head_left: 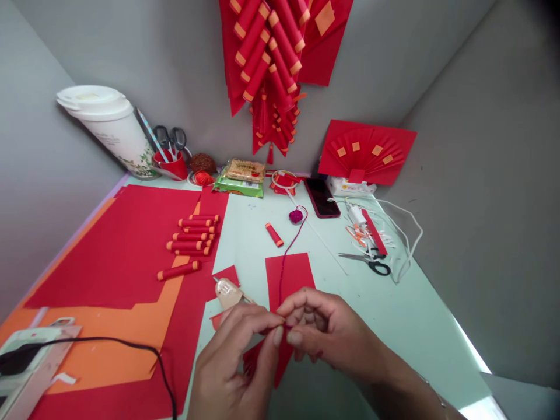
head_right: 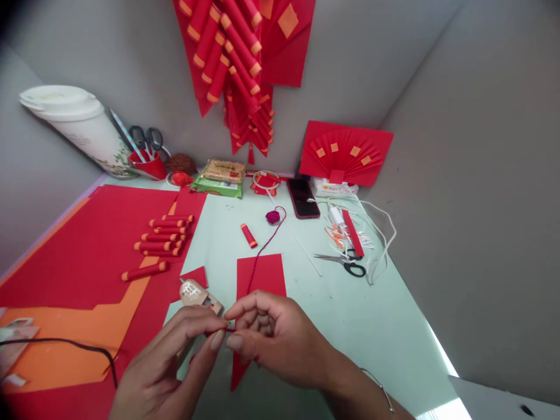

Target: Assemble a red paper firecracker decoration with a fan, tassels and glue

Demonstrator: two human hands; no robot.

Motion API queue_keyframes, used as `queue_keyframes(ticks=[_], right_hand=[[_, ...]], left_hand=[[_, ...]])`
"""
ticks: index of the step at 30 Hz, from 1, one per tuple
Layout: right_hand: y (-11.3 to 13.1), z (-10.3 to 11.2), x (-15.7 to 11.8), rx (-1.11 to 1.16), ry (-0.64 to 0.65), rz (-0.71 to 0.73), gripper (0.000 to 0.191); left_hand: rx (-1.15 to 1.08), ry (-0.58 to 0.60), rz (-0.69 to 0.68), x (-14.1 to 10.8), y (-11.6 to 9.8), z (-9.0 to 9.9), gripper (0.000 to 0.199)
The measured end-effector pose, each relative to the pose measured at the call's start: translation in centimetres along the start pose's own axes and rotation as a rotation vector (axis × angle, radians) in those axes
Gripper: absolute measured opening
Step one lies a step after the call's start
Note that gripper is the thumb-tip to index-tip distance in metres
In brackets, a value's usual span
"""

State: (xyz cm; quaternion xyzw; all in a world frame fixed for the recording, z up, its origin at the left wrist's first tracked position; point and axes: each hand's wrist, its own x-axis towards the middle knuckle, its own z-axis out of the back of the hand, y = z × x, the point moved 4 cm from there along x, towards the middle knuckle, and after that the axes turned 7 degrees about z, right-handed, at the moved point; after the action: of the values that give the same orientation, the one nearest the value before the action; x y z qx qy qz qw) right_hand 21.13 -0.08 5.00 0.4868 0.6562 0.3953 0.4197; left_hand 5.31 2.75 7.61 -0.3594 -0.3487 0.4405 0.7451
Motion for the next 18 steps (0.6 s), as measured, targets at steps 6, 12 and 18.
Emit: queue_keyframes(ticks=[6, 12, 18], right_hand=[[1.0, 0.6, -0.4, -0.093, -0.116, 0.102, 0.008], [2.2, 1.3, -1.0, -0.422, -0.226, 0.365, 0.006], [2.6, 1.0, -1.6, -0.621, -0.237, 0.529, 0.013]], left_hand=[[-0.066, 0.033, 0.161, -0.4, 1.3, -0.5, 0.021], [-0.16, 0.0, 0.255, -0.4, 1.3, -0.3, 0.012], [-0.173, 0.034, 0.226, -0.1, 1.1, -0.6, 0.02]])
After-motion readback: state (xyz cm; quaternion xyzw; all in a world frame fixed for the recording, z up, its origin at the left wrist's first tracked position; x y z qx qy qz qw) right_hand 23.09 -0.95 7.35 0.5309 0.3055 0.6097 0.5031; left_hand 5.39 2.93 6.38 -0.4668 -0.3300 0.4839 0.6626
